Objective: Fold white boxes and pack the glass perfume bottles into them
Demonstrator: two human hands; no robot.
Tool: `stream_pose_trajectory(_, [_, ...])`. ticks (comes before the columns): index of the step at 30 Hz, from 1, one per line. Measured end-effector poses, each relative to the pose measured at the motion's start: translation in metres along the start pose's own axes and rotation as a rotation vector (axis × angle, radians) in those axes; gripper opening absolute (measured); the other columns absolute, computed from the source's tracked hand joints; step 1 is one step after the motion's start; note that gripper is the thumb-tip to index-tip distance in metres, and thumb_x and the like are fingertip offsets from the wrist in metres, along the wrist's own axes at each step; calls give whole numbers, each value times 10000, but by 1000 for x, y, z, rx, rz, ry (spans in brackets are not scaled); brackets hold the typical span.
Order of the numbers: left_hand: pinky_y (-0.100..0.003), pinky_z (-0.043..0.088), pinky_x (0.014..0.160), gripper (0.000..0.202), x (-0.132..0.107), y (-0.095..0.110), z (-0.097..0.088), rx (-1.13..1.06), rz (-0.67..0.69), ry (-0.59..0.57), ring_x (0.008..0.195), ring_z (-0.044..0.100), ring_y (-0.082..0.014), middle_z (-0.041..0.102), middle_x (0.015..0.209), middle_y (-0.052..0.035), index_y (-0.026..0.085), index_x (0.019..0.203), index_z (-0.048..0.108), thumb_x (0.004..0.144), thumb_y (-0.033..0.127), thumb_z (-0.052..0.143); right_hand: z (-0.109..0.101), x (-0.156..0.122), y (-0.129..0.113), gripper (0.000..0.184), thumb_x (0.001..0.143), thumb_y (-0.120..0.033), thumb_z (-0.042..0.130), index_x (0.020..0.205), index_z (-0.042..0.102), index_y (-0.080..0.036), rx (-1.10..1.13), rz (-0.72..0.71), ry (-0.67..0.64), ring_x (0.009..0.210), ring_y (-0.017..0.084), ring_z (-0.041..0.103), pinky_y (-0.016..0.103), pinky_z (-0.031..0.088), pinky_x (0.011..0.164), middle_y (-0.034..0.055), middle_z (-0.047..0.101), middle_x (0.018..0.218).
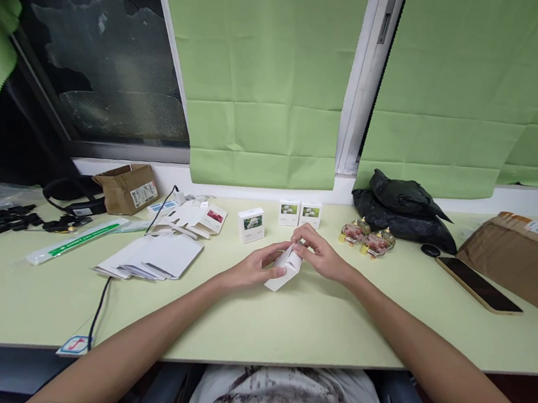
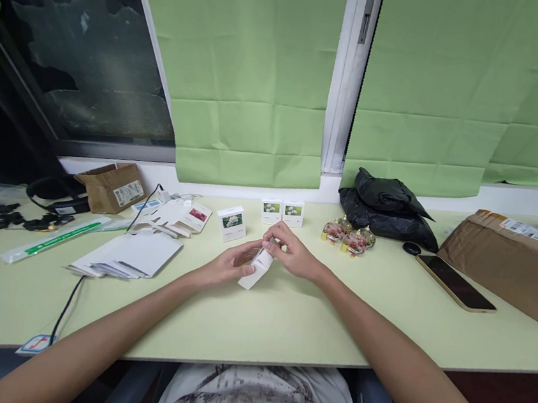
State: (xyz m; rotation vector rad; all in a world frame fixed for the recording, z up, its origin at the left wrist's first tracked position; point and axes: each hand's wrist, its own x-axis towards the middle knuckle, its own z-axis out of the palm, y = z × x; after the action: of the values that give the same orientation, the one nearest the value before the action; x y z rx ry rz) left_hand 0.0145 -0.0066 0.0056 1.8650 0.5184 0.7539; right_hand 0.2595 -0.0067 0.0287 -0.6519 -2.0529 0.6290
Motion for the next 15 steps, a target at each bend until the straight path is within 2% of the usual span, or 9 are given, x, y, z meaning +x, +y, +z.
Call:
stream_pose_trajectory(7, [-534, 432, 1207, 708, 0, -2, 0, -10, -14, 25, 1434, 543, -324, 571, 1559, -106, 284, 1587, 483, 951, 473, 730, 1, 0, 0, 253, 1058, -499, 553, 1034, 636, -261, -25, -14, 40, 1024, 217, 552, 355, 528, 837, 56, 568, 1052])
stream_pose_trajectory(12, [-519, 475, 1148, 763, -1, -6, 4, 103, -37, 198, 1293, 632, -318, 664, 1414, -110, 276, 1536, 531, 861, 467, 831, 1, -1, -1, 199, 1041, -462, 586, 1076, 635, -273, 2, 34, 71, 1054, 214, 561, 374, 545, 899, 49, 554, 1074])
stream_pose_trajectory(15, [-484, 464, 1145, 727, -2, 2, 7, 222, 35, 264, 1282, 614, -305, 645, 1413, -96, 296, 1507, 564, 855, 461, 840, 3, -2, 3, 221, 1006, -450, 636, 1143, 593, -283, 100, 116, 47, 1100, 211, 576, 378, 558, 922, 48, 540, 1163])
